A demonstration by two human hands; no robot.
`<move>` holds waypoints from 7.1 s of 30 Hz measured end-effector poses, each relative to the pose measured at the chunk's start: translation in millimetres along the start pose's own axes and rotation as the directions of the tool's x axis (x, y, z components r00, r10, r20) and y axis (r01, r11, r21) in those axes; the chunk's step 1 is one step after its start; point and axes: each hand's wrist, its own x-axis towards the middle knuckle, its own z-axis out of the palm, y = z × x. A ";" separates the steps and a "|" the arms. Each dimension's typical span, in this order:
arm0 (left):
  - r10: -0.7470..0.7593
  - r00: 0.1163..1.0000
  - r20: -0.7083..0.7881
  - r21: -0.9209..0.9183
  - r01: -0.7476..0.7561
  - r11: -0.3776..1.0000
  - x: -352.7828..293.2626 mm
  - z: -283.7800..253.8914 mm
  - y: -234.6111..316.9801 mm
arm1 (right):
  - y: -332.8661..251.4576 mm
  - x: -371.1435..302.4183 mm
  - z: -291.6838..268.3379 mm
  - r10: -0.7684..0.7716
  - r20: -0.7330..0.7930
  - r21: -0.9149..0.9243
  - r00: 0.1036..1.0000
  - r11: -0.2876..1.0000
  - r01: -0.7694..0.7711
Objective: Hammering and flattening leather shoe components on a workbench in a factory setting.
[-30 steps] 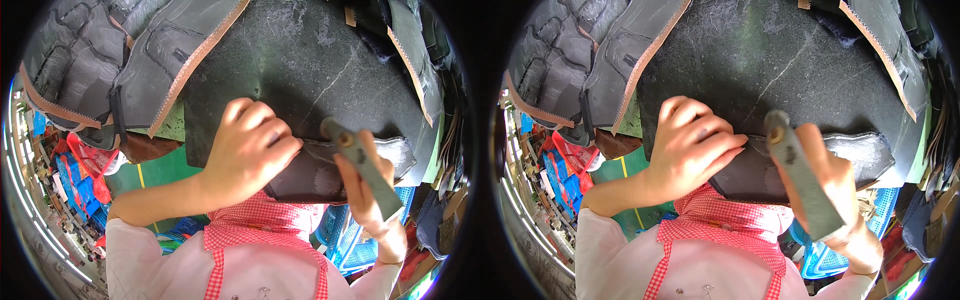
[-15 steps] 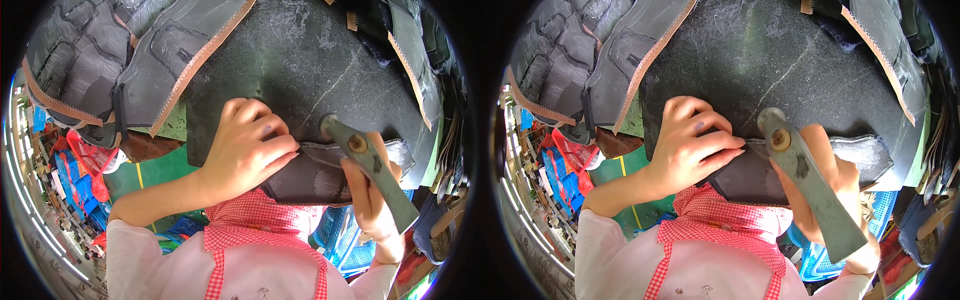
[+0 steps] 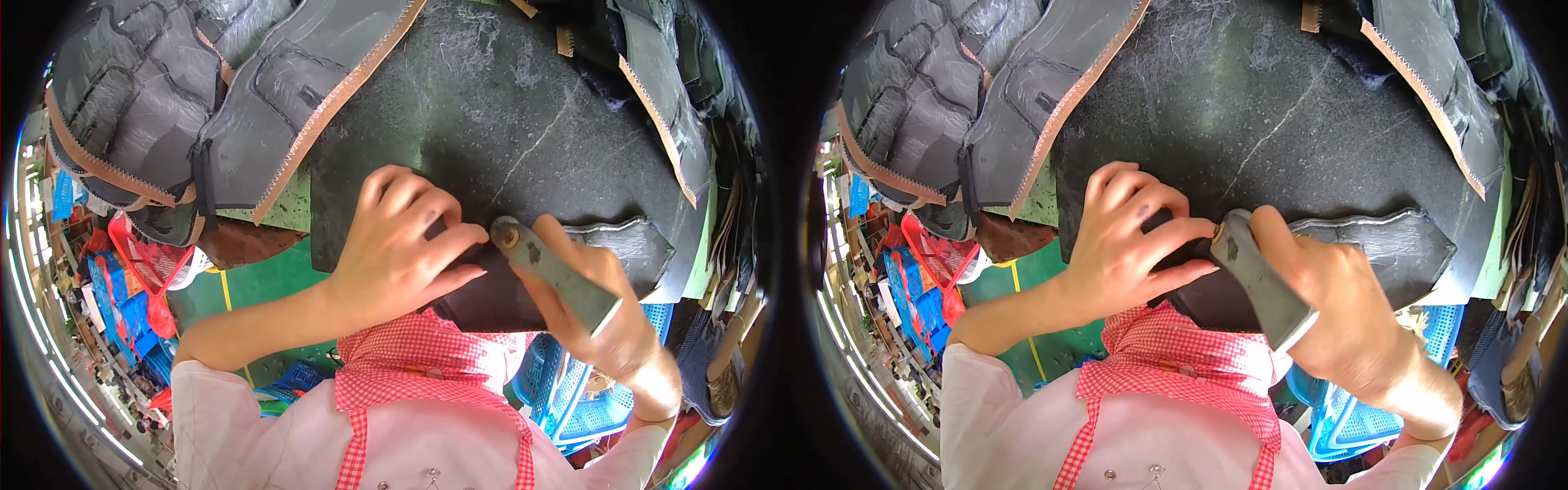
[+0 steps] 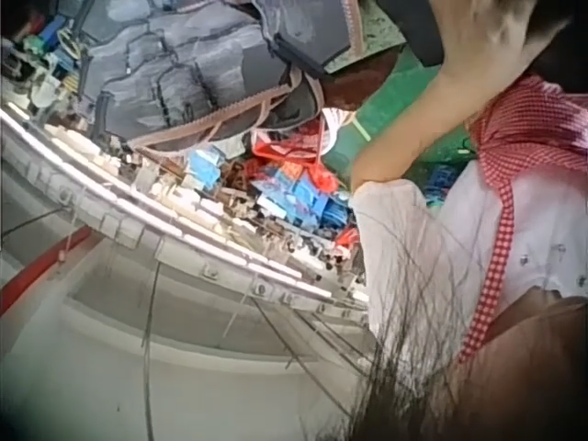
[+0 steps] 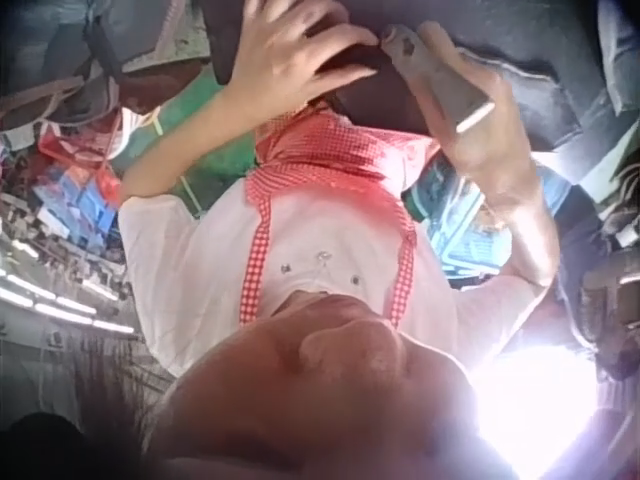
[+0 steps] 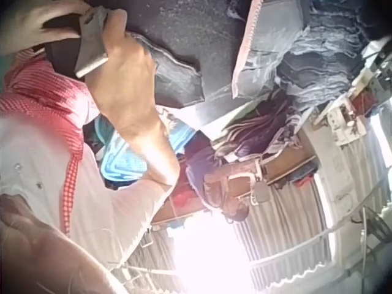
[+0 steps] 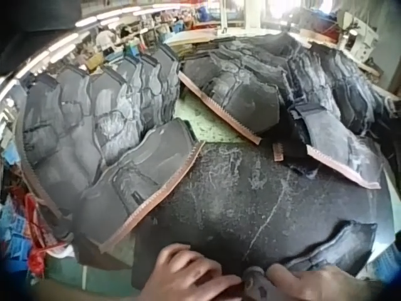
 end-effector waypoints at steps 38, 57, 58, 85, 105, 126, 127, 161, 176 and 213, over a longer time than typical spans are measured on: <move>0.256 0.932 0.255 -0.038 -0.255 0.966 95.1 -41.6 65.6 | 43.5 -69.4 -72.9 -0.068 -0.209 0.170 0.975 0.980 0.105; 0.150 0.979 0.142 -0.210 -0.118 0.970 88.7 40.7 12.8 | 37.3 -77.6 -13.0 0.182 -0.211 0.047 0.960 0.983 -0.176; 0.155 0.977 0.147 -0.225 -0.119 0.967 90.4 40.8 14.1 | 39.7 -77.4 -12.2 0.198 -0.210 0.050 0.957 0.980 -0.192; 0.219 0.975 0.038 -0.193 -0.208 0.959 84.4 37.3 0.2 | 43.6 -47.0 -21.6 0.055 -0.238 -0.003 0.970 0.998 -0.057; 0.162 0.987 -0.009 -0.163 -0.161 0.973 52.6 37.2 4.3 | 43.3 -33.1 -25.3 0.003 -0.306 0.048 0.952 0.999 0.013; 0.347 0.937 0.039 -0.001 -0.347 0.938 44.3 16.9 1.4 | 16.8 -24.7 -22.4 -0.014 -0.061 -0.112 0.998 0.994 0.008; 0.293 0.948 0.124 -0.090 -0.283 0.955 50.8 12.2 -0.6 | 23.8 -32.7 -10.1 0.053 0.038 -0.179 0.998 0.983 -0.045; 0.270 0.960 0.067 -0.038 -0.268 0.963 24.7 -3.6 -23.2 | 14.5 -12.9 11.7 -0.032 -0.064 -0.115 0.997 0.993 0.024; 0.261 0.964 0.044 0.013 -0.261 0.965 9.7 -4.9 -12.5 | 0.7 0.8 -2.1 -0.153 -0.003 -0.110 0.988 0.982 0.152; 0.264 0.964 0.001 -0.058 -0.264 0.963 -3.3 -20.1 -47.8 | -20.5 16.3 8.6 -0.085 -0.033 -0.130 0.996 0.988 0.080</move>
